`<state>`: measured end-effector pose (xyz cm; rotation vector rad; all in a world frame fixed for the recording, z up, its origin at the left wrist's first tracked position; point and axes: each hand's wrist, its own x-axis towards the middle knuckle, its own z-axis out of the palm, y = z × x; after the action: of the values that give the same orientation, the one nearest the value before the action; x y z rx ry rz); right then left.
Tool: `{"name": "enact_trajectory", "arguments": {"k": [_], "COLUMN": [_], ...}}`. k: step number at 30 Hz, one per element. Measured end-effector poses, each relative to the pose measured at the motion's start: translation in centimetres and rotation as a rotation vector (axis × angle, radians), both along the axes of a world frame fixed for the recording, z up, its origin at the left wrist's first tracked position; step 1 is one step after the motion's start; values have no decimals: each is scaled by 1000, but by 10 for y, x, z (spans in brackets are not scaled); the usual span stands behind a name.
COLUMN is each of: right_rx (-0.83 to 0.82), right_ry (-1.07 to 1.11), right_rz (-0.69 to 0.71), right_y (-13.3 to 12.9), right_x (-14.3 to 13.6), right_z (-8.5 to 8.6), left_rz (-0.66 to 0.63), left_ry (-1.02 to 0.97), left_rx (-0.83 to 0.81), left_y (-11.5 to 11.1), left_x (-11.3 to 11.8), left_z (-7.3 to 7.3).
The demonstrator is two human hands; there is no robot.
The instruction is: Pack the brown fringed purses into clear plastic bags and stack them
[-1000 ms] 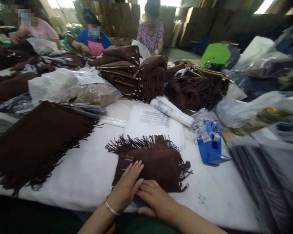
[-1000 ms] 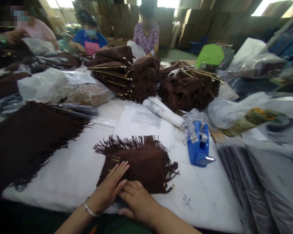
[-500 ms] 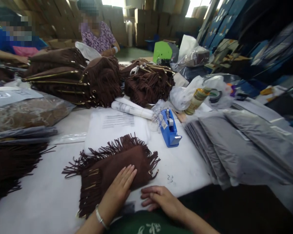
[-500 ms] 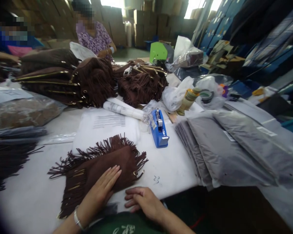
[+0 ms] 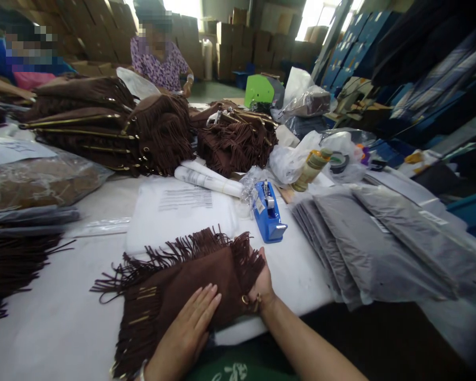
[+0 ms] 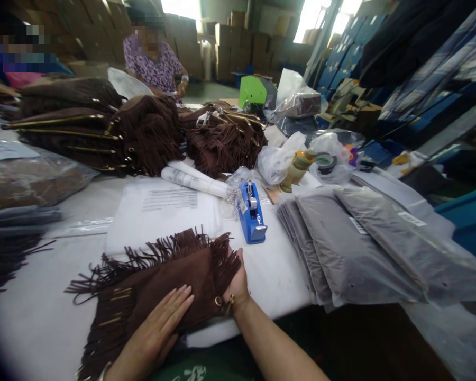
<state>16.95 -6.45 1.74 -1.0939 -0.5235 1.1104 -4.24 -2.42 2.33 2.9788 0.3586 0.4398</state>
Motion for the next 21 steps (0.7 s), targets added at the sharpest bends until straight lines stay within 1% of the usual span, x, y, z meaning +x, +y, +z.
{"name": "enact_trajectory", "arguments": {"k": [1,2,4,6,7,8,9,10,11,12,13,14,15,16,17,18,19,21], "right_rx": [8,16,14,-24,-54,-76,-75,-42,11,60,85,68,1,-95,-202,-311,-412,-569], "right_ry": [-166,-338,-682,-994,-1145,-1253,-1294,-1287,-1243,-1163,-1052,-912,-745,-558,-372,-198,-48,175], "right_rz": [27,88,251,387,428,455,481,522,557,564,522,425,278,118,28,12,54,238], "right_y": [0,0,2,5,6,6,5,3,-1,-7,-13,-19,-24,-26,-26,-24,-19,-3], "right_x": [0,-2,-9,-18,-23,-26,-28,-29,-28,-26,-21,-14,-4,8,21,34,46,66], "right_z": [1,1,1,0,1,4,7,12,16,21,24,25,23,20,15,9,4,-5], "left_rz": [-13,-33,-99,-168,-191,-197,-167,-78,77,296,555,808,1013,1144,1198,1199,1170,1115], "left_ry": [-1,-10,-67,-176,-242,-310,-364,-411,-449,-477,-499,-525,-567,-619,-669,-718,-751,-760], "left_rx": [-5,-14,-51,-128,-180,-236,-298,-370,-457,-562,-690,-843,-1015,-1200,-1388,-1554,-1693,-1875], "left_y": [0,0,0,-1,0,1,3,6,11,17,24,32,39,47,54,60,66,77], "left_x": [0,1,1,-1,-5,-11,-20,-31,-44,-60,-77,-94,-111,-126,-139,-148,-155,-158], "left_z": [-2,-3,-4,1,4,8,11,15,17,19,20,20,20,19,19,19,19,21]}}
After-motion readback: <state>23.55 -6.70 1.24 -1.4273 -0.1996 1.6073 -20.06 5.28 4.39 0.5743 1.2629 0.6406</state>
